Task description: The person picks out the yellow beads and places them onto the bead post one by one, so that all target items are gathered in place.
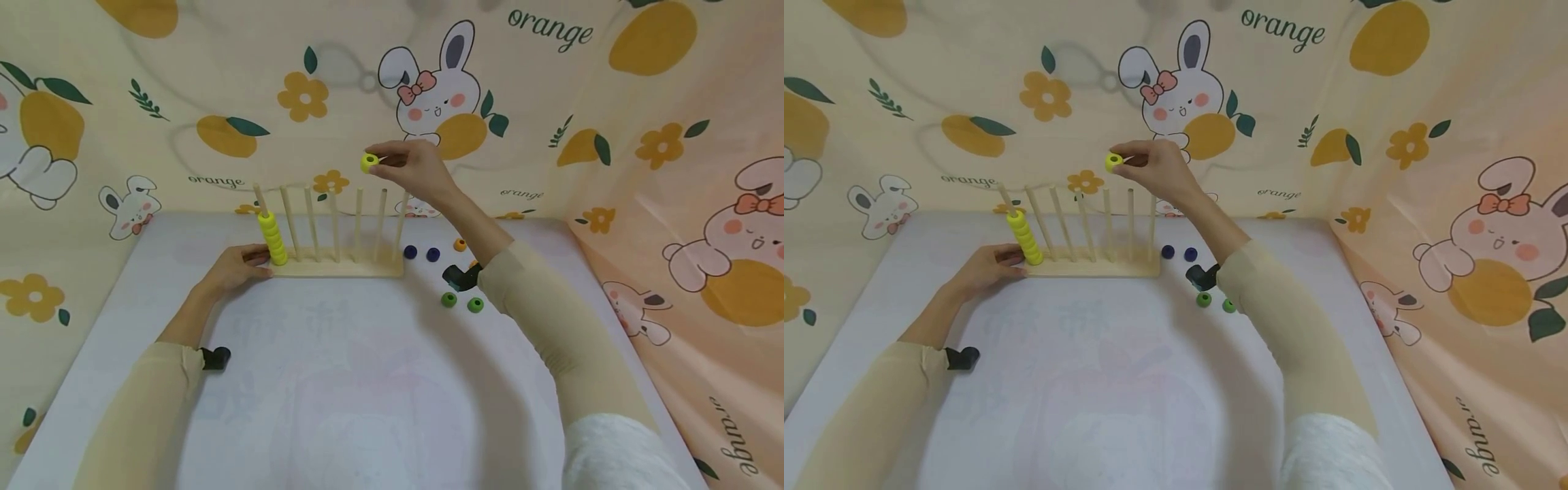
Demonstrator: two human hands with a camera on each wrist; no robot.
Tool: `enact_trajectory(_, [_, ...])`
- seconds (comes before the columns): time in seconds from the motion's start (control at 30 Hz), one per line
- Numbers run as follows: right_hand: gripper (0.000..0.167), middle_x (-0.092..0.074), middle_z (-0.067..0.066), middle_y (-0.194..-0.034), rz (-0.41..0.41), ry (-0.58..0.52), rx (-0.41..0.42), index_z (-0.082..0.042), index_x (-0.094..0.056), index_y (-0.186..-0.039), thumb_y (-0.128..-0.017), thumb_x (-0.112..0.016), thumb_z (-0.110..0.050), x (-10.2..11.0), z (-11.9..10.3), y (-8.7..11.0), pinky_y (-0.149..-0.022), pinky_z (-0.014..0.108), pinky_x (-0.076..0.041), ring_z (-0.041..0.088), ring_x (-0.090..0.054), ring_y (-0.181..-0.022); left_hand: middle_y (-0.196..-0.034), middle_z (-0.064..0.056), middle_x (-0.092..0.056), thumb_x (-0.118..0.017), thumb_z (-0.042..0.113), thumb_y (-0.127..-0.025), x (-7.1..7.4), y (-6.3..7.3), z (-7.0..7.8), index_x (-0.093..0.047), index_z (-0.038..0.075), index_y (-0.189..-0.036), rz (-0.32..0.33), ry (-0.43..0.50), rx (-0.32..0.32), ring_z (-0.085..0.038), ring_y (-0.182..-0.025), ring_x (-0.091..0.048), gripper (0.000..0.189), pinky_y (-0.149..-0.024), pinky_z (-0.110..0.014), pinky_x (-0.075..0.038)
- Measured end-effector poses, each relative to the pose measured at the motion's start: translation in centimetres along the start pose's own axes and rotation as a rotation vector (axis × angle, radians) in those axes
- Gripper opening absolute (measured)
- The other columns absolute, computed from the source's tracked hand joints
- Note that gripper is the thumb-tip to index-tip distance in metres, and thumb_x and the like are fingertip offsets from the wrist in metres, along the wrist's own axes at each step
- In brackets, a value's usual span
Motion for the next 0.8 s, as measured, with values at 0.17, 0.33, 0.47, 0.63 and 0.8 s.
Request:
enact_trajectory(0.17, [0.030, -0.072, 0.004, -0.114, -0.010, -0.055, 0.024, -0.010, -0.073, -0.118, -0.090, -0.075, -0.016, -1.3, -0.6, -0.9, -0.086, 0.026, -0.057, 0.014, -0.070, -0.094, -0.150, -0.023, -0.044, -0.076, 0.008, -0.087, 0.0, -0.1, -0.1, -0.037, -0.004, -0.149, -0.001, 0.004, -0.008, -0.034, -0.138, -0.044, 0.074, -0.115, -0.044, -0.035])
enact_trajectory(0.33, [0.031, -0.071, 0.007, -0.117, -0.032, -0.098, 0.048, -0.007, -0.072, -0.120, -0.089, -0.075, -0.012, -2.7, -1.4, -1.7, -0.086, 0.026, -0.057, 0.016, -0.070, -0.095, -0.150, -0.023, -0.044, -0.076, 0.008, -0.088, 0.1, -0.1, 0.0, -0.038, -0.004, -0.149, 0.000, 0.006, -0.020, -0.033, -0.138, -0.044, 0.073, -0.114, -0.043, -0.037])
enact_trajectory(0.47, [0.031, -0.071, 0.005, -0.116, -0.066, -0.076, 0.065, -0.008, -0.072, -0.120, -0.089, -0.075, -0.013, -3.7, -2.0, -2.2, -0.085, 0.024, -0.057, 0.012, -0.069, -0.094, -0.149, -0.024, -0.044, -0.076, 0.007, -0.087, 0.0, -0.1, 0.1, -0.038, -0.006, -0.148, 0.000, 0.014, -0.030, -0.034, -0.137, -0.045, 0.072, -0.111, -0.040, -0.039])
enact_trajectory(0.63, [0.030, -0.072, 0.002, -0.113, -0.109, -0.060, 0.061, -0.010, -0.073, -0.119, -0.090, -0.075, -0.016, -5.1, -2.5, -2.8, -0.084, 0.022, -0.057, 0.010, -0.068, -0.093, -0.148, -0.024, -0.045, -0.076, 0.007, -0.087, -0.1, -0.1, 0.1, -0.039, -0.006, -0.148, -0.003, 0.006, -0.027, -0.033, -0.136, -0.046, 0.072, -0.110, -0.038, -0.041])
enact_trajectory(0.8, [0.031, -0.072, 0.002, -0.112, -0.148, -0.046, 0.075, -0.009, -0.072, -0.120, -0.090, -0.075, -0.016, -6.5, -2.9, -3.4, -0.084, 0.021, -0.056, 0.009, -0.068, -0.093, -0.149, -0.022, -0.045, -0.076, 0.007, -0.087, 0.1, -0.2, -0.2, -0.039, -0.005, -0.148, -0.004, 0.012, -0.018, -0.031, -0.136, -0.046, 0.073, -0.110, -0.036, -0.041])
Point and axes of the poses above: each hand's wrist, its own y-axis away from the middle knuckle, its own x-axis out of the back of the hand, z = x × y, the point moved 4 cm from there along -y, towards the middle knuckle
